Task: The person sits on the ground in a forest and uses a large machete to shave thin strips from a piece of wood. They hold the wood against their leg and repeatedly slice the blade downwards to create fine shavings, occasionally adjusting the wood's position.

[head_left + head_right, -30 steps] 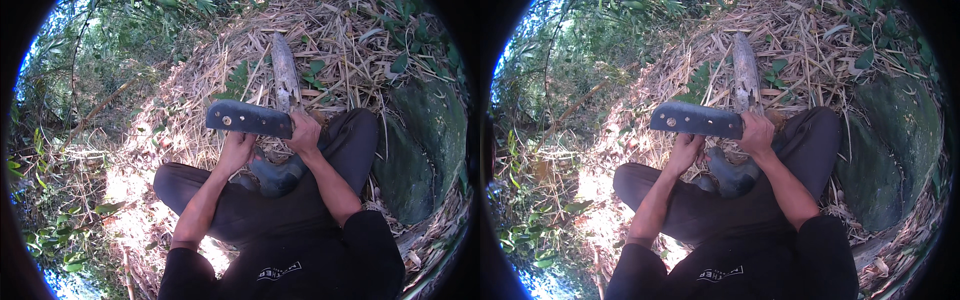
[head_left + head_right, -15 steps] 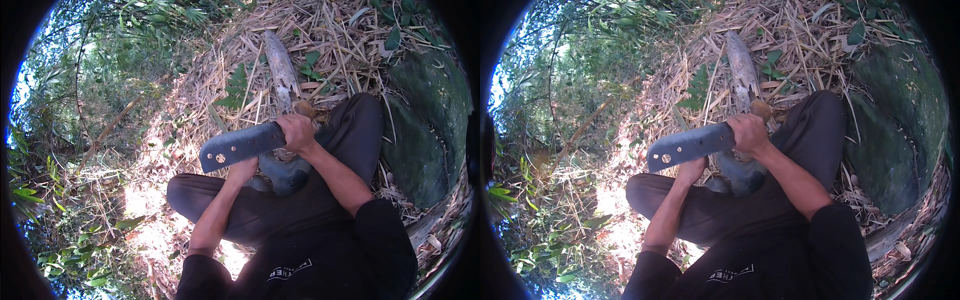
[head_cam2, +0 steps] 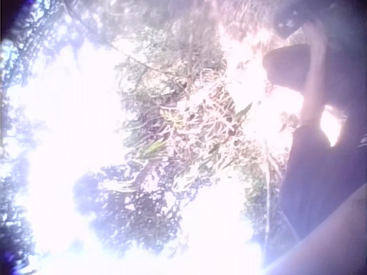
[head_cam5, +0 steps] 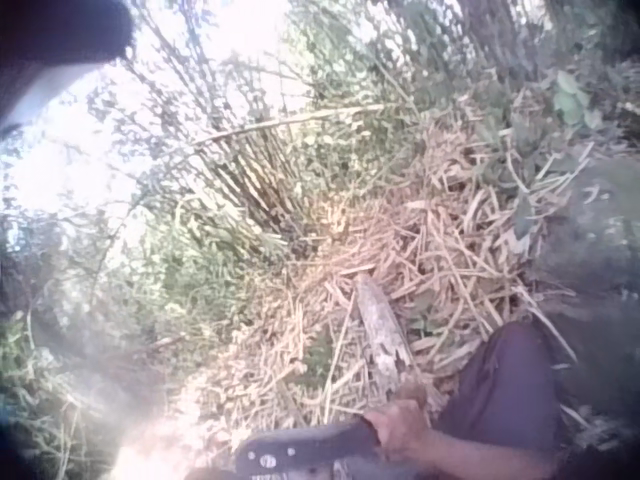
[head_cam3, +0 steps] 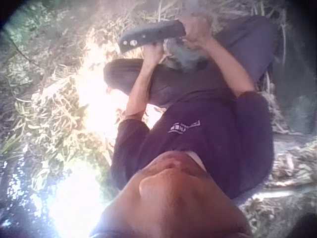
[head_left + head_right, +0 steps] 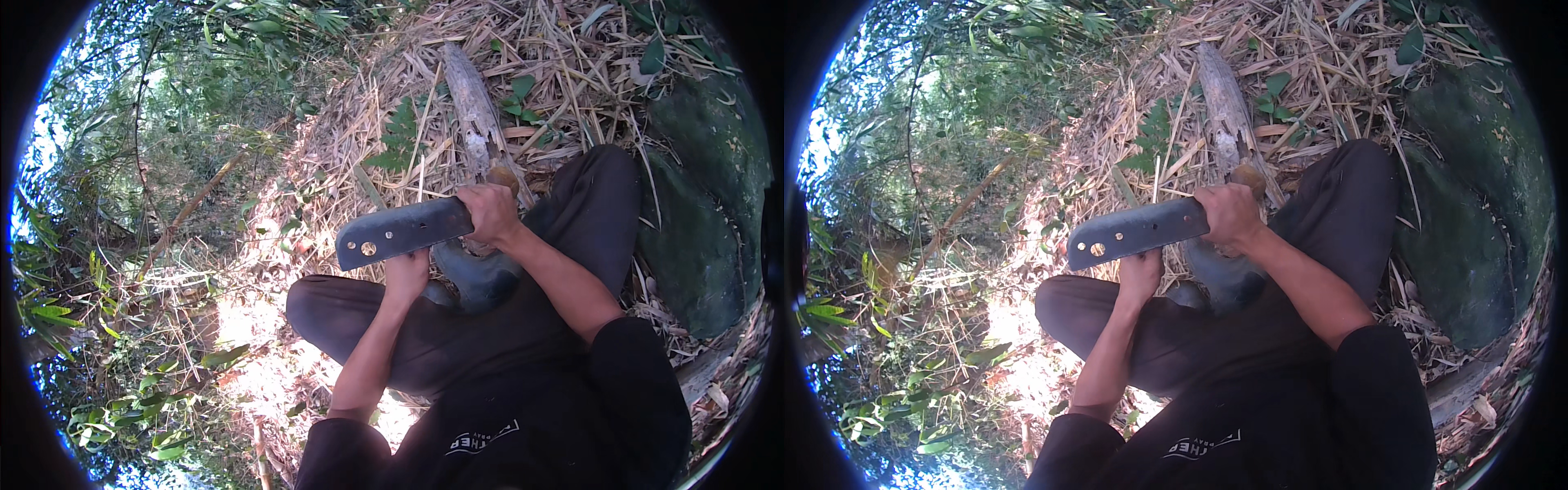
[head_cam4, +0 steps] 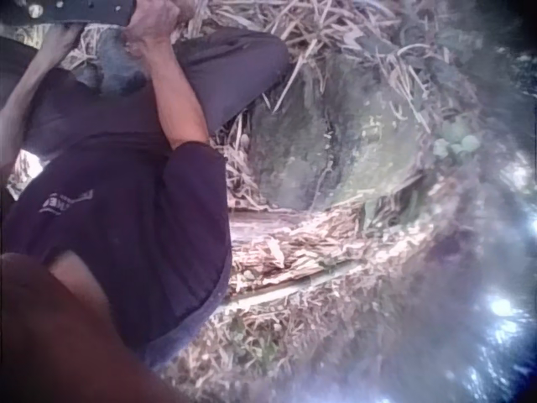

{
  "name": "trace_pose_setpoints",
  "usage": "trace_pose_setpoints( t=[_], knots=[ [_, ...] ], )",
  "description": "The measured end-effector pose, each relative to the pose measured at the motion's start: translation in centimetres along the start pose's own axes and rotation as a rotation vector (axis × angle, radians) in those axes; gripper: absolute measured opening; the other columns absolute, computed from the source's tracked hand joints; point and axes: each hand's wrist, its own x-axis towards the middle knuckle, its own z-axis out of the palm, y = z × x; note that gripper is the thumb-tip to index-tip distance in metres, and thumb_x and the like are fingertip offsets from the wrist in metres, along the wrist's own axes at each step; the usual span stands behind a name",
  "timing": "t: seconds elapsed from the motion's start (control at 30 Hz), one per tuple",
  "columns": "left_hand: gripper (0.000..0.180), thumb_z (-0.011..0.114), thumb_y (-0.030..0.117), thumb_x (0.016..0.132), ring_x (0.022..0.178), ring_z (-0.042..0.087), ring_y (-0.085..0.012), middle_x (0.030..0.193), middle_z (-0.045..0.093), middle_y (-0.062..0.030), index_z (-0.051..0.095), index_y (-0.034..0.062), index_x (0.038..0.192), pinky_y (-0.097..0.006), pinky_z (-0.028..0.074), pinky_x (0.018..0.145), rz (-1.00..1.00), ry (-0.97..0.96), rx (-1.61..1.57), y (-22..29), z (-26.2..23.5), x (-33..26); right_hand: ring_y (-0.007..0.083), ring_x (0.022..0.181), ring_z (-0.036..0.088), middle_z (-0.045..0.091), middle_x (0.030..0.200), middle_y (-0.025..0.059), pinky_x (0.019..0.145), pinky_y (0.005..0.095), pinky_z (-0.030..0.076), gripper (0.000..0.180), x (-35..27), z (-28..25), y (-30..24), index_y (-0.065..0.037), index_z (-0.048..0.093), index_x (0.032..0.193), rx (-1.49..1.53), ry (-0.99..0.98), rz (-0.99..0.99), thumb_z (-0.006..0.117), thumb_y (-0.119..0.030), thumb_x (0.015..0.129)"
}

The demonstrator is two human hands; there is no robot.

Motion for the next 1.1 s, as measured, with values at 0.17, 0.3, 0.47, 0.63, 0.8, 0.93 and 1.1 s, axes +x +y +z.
trace_pose_setpoints(
  t=[0.17, 0.3, 0.47, 0.63, 0.8, 0.93, 1.1],
  knots=[
    [0.021, 0.053, 0.016, 0.1, 0.053, 0.049, -0.0109, 0.064, 0.054, -0.0023, 0.06, -0.0028, 0.095, -0.032, 0.039, 0.05, -0.315, -0.157, -0.143, 1.6, -0.8, 1.4, 0.036, 0.069, 0.065, 0.063, 0.07, 0.0131, 0.064, 0.0465, 0.05, 0.044, 0.5, 0.5, 1.2, -0.007, 0.058, 0.077, -0.051, 0.056, 0.049, 0.073, -0.047, 0.07],
    [0.019, 0.052, 0.015, 0.101, 0.049, 0.044, -0.0072, 0.062, 0.051, 0.0014, 0.059, -0.0017, 0.096, -0.03, 0.035, 0.045, -0.082, -0.065, 0.005, 0.3, -0.3, 0.5, 0.036, 0.067, 0.065, 0.062, 0.068, 0.0131, 0.062, 0.0464, 0.05, 0.041, 0.0, -0.1, 0.0, -0.007, 0.057, 0.076, -0.034, 0.046, -0.006, 0.074, -0.044, 0.071],
    [0.019, 0.053, 0.014, 0.099, 0.063, 0.048, -0.015, 0.075, 0.055, -0.0055, 0.061, -0.0025, 0.102, -0.032, 0.037, 0.057, -0.281, -0.173, -0.103, 1.0, -0.5, 1.0, 0.036, 0.068, 0.065, 0.063, 0.069, 0.0134, 0.062, 0.0466, 0.05, 0.04, 0.1, 0.0, 1.1, -0.007, 0.056, 0.074, -0.025, 0.017, 0.058, 0.075, -0.041, 0.071],
    [0.025, 0.053, 0.014, 0.098, 0.07, 0.056, -0.024, 0.078, 0.063, -0.0143, 0.064, -0.0053, 0.111, -0.04, 0.044, 0.069, -0.315, -0.163, -0.029, 1.3, -1.3, 0.0, 0.0365, 0.068, 0.065, 0.063, 0.07, 0.0147, 0.063, 0.0468, 0.051, 0.038, -0.8, 1.5, -0.3, -0.006, 0.057, 0.077, 0.013, 0.028, -0.024, 0.073, -0.04, 0.074],
    [0.025, 0.052, 0.014, 0.098, 0.059, 0.045, -0.0112, 0.064, 0.054, -0.0056, 0.064, -0.0052, 0.109, -0.033, 0.039, 0.056, -0.486, -0.235, -0.21, 2.5, -1.2, 1.1, 0.0375, 0.069, 0.066, 0.064, 0.072, 0.0162, 0.064, 0.0468, 0.051, 0.039, 0.3, 0.7, 1.2, -0.006, 0.057, 0.079, -0.052, 0.007, 0.101, 0.073, -0.041, 0.073],
    [0.022, 0.051, 0.011, 0.099, 0.057, 0.041, -0.0073, 0.064, 0.049, 0.0007, 0.064, -0.0051, 0.106, -0.03, 0.033, 0.051, -0.454, -0.165, -0.218, 1.7, -1.3, -0.1, 0.0364, 0.069, 0.067, 0.066, 0.072, 0.0139, 0.064, 0.0459, 0.052, 0.038, 0.2, 1.5, 0.5, -0.006, 0.06, 0.081, -0.042, 0.014, 0.045, 0.079, -0.036, 0.067],
    [0.02, 0.049, 0.007, 0.101, 0.064, 0.041, -0.0037, 0.07, 0.049, 0.004, 0.064, -0.0023, 0.112, -0.024, 0.032, 0.056, -0.529, -0.265, -0.316, 3.9, -1.6, -1.2, 0.0368, 0.066, 0.066, 0.064, 0.066, 0.0141, 0.061, 0.0469, 0.052, 0.032, 1.1, 0.4, 2.7, -0.009, 0.065, 0.081, -0.051, 0.01, 0.366, 0.08, -0.029, 0.062]
  ],
)
